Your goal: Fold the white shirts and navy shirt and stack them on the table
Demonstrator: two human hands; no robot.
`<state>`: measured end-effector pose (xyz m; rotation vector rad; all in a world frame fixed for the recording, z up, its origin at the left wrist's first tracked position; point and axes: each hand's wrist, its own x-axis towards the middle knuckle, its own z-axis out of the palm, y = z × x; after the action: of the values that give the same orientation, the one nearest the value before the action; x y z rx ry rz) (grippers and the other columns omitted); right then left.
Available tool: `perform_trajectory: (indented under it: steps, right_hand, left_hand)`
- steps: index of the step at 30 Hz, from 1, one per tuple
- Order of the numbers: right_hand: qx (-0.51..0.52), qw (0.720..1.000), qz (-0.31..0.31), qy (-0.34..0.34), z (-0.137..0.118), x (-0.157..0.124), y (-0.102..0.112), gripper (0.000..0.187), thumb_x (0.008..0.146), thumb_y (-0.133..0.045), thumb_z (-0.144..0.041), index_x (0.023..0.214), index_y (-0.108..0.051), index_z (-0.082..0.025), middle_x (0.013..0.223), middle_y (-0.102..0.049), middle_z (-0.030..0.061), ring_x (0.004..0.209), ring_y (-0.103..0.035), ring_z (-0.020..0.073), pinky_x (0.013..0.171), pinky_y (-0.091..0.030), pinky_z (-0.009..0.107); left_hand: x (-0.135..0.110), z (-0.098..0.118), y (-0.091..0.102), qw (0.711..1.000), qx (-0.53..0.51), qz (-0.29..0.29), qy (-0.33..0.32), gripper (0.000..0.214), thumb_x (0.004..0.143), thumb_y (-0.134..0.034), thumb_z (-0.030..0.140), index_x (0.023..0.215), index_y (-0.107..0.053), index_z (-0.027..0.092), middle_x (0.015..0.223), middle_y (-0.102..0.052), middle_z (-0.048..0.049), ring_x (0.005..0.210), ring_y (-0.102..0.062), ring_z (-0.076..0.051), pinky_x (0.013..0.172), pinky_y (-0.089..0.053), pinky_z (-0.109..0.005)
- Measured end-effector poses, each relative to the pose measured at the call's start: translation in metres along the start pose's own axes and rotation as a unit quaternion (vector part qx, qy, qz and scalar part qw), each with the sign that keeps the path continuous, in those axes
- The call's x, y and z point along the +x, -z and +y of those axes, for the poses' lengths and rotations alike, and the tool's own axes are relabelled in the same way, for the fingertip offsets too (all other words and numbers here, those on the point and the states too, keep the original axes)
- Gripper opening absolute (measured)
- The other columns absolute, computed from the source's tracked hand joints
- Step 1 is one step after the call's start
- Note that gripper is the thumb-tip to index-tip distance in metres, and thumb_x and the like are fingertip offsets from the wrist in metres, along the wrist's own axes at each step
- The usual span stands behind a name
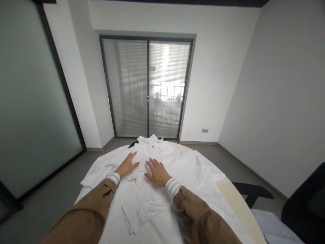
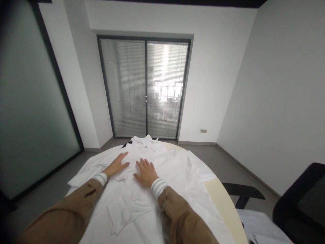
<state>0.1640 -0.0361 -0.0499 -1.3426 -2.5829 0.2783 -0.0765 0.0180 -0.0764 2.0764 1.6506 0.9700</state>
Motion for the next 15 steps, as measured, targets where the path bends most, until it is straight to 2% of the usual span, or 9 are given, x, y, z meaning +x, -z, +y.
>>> perform_trajectory:
  steps: [2,4,9,13,15]
  right_hand:
    - [0.003,0.999,0.005,-0.033,0.007,0.011,-0.003,0.076,0.095,-0.036,-0.060,0.158,-0.013,-0.022,0.166,-0.004,0.0113,0.151,-0.005,0.0333,0.118,-0.012,0.055]
    - [0.010,0.998,-0.009,-0.059,0.014,0.016,-0.009,0.081,0.094,-0.035,-0.063,0.158,-0.008,-0.022,0.165,-0.001,0.0118,0.151,-0.003,0.0335,0.118,-0.011,0.054]
    - [0.004,0.997,-0.051,-0.055,0.024,0.018,-0.024,0.080,0.092,-0.030,-0.070,0.156,-0.022,-0.022,0.164,-0.016,0.0144,0.150,-0.010,0.0358,0.117,-0.010,0.055]
    - [0.012,0.998,-0.024,-0.060,0.028,0.029,-0.020,0.083,0.089,-0.037,-0.071,0.154,-0.027,-0.021,0.161,-0.023,0.0159,0.145,-0.023,0.0371,0.113,-0.021,0.055]
    - [0.011,0.997,-0.001,-0.072,0.028,0.039,-0.016,0.082,0.090,-0.036,-0.068,0.156,-0.021,-0.020,0.164,-0.016,0.0144,0.147,-0.019,0.0353,0.113,-0.020,0.054]
  left_hand:
    - [0.003,-0.002,-0.002,1.000,-0.004,0.026,0.009,0.058,0.088,-0.055,0.035,0.142,-0.046,0.014,0.150,-0.045,-0.0132,0.142,-0.037,-0.024,0.120,-0.026,-0.039]
    - [0.006,-0.003,-0.002,0.999,-0.004,0.042,0.014,0.052,0.090,-0.050,0.032,0.139,-0.048,0.013,0.147,-0.049,-0.0124,0.138,-0.043,-0.023,0.119,-0.028,-0.038]
    - [0.010,-0.001,-0.002,0.997,-0.011,0.065,0.028,0.051,0.088,-0.052,0.026,0.137,-0.050,0.012,0.142,-0.054,-0.0127,0.133,-0.050,-0.023,0.116,-0.034,-0.036]
    - [0.007,0.001,-0.008,0.996,-0.019,0.084,0.033,0.056,0.091,-0.051,0.024,0.146,-0.041,0.015,0.149,-0.049,-0.0115,0.136,-0.047,-0.024,0.115,-0.035,-0.037]
    - [0.004,-0.001,-0.013,0.995,-0.020,0.093,0.029,0.055,0.091,-0.049,0.021,0.146,-0.041,0.017,0.149,-0.049,-0.0102,0.137,-0.046,-0.023,0.116,-0.035,-0.037]
